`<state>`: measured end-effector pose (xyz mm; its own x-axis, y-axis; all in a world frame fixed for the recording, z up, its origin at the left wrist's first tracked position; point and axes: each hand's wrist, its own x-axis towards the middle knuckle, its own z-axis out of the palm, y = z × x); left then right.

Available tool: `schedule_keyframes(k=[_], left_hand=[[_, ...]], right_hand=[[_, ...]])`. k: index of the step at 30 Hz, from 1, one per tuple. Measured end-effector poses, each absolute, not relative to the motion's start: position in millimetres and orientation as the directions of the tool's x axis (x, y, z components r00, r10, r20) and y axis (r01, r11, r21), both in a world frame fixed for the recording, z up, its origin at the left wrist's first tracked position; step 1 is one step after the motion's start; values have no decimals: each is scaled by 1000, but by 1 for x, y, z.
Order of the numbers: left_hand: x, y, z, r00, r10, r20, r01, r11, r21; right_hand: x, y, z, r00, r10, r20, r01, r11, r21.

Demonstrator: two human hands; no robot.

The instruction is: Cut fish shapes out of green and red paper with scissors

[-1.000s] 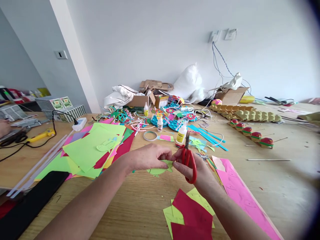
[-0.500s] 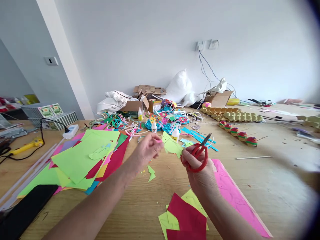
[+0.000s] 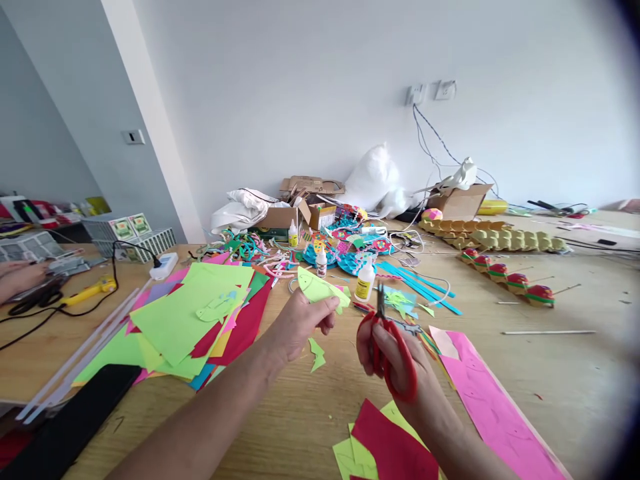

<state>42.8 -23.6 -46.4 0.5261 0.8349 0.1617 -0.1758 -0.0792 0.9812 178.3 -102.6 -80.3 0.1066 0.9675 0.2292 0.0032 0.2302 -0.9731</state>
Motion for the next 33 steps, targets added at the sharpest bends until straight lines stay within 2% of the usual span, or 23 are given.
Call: schedule_keyframes(k=[4,8,15,33], left_hand=[[36,-21,-40,481,865,143,-237,-29,971],[35,-21,-42,484,861,157,-309,1,951],[38,-24,-42,513,835,198,-423,45,905],[41,-26,-44,540,822,181,-439,92,894]], right_hand=[[173,-110,-80,-102,985,140,-36,137,-990],[169,-112,-84,-173,979,106,-106,89,-990],[171,-108,-87,-203,974,99,-154,68,-986],[172,-107,-89,-173,980,101,-200,65,-978]])
